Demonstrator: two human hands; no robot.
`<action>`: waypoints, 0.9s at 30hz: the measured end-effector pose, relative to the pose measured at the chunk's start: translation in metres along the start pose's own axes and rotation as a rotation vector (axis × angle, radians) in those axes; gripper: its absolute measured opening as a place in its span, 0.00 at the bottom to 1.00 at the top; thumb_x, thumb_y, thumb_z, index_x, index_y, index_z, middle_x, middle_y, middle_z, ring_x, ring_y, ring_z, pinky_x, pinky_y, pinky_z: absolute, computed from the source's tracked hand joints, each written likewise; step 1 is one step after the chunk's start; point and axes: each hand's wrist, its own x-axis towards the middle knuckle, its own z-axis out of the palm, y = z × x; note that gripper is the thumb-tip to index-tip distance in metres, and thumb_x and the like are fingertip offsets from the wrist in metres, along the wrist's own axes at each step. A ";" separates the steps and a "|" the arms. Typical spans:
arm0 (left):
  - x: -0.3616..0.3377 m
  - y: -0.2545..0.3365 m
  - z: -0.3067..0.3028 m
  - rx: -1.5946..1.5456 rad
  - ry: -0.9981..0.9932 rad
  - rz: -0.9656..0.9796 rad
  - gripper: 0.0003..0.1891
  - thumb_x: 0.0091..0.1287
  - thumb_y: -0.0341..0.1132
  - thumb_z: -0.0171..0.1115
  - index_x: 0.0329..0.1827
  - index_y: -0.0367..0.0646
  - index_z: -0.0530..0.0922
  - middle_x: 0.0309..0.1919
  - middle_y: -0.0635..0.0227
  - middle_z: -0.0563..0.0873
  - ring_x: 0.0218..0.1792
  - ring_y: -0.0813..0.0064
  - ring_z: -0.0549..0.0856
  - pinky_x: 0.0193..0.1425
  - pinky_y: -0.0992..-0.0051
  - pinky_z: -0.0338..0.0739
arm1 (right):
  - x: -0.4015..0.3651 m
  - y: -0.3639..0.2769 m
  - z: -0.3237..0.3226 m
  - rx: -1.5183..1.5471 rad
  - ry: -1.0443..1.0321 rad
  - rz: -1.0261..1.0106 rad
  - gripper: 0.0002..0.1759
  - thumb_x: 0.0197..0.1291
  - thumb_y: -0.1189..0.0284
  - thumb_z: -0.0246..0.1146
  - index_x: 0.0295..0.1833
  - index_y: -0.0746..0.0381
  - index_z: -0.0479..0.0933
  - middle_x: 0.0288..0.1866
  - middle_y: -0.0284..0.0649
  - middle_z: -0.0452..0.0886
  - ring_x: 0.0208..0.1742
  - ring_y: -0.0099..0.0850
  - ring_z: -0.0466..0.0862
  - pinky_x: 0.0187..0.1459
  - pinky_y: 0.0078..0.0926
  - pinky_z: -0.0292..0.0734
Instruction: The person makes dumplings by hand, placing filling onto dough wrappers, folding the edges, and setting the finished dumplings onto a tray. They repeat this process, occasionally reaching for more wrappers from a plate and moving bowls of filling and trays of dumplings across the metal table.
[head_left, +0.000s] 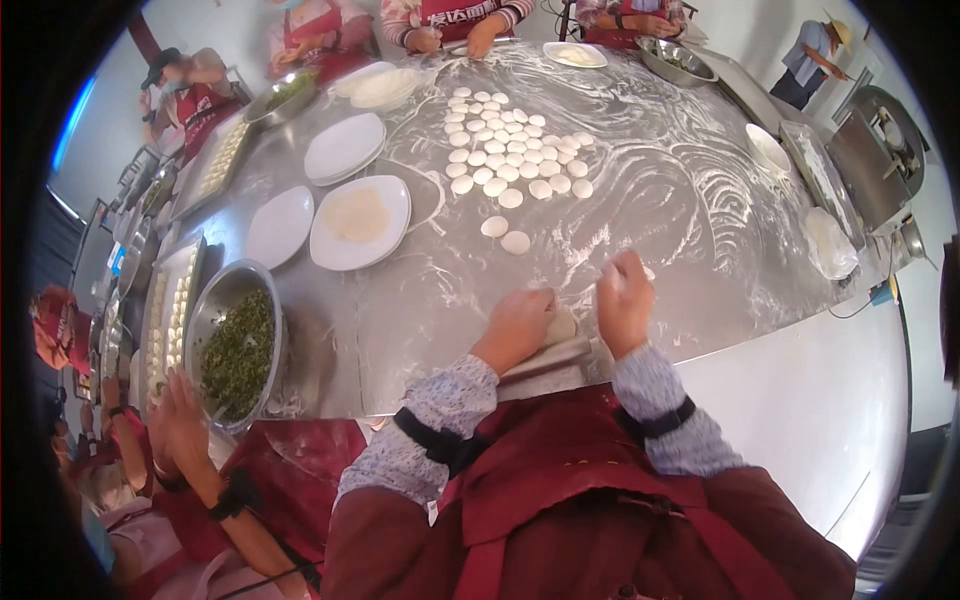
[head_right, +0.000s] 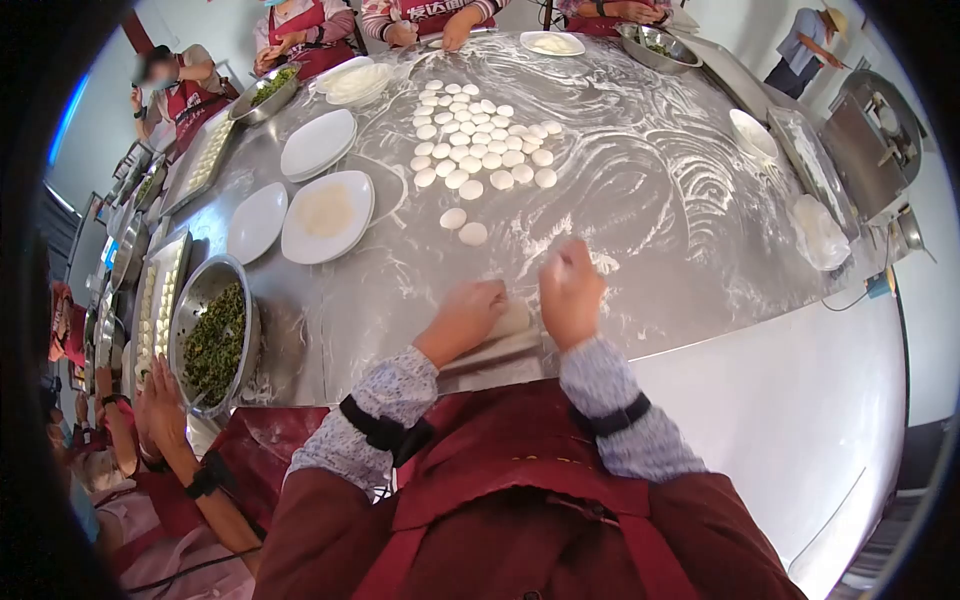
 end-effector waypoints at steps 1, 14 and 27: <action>-0.004 -0.002 -0.003 -0.031 0.016 0.011 0.07 0.59 0.30 0.51 0.34 0.36 0.75 0.30 0.50 0.81 0.36 0.49 0.79 0.40 0.58 0.72 | -0.010 -0.001 -0.010 0.043 -0.005 0.018 0.05 0.51 0.75 0.54 0.35 0.63 0.70 0.23 0.51 0.75 0.26 0.48 0.78 0.28 0.36 0.72; -0.004 -0.004 0.002 0.046 -0.008 0.012 0.07 0.58 0.30 0.51 0.35 0.40 0.75 0.30 0.53 0.81 0.36 0.51 0.80 0.42 0.57 0.73 | -0.005 0.001 -0.005 0.008 -0.002 0.009 0.05 0.52 0.74 0.55 0.34 0.64 0.70 0.24 0.50 0.76 0.26 0.46 0.79 0.30 0.35 0.72; -0.004 0.000 0.000 -0.070 0.007 0.001 0.07 0.59 0.30 0.52 0.35 0.36 0.75 0.31 0.50 0.81 0.36 0.53 0.81 0.41 0.60 0.73 | 0.010 -0.007 0.007 -0.026 -0.023 0.042 0.05 0.53 0.73 0.54 0.34 0.64 0.70 0.25 0.51 0.76 0.28 0.49 0.78 0.30 0.36 0.72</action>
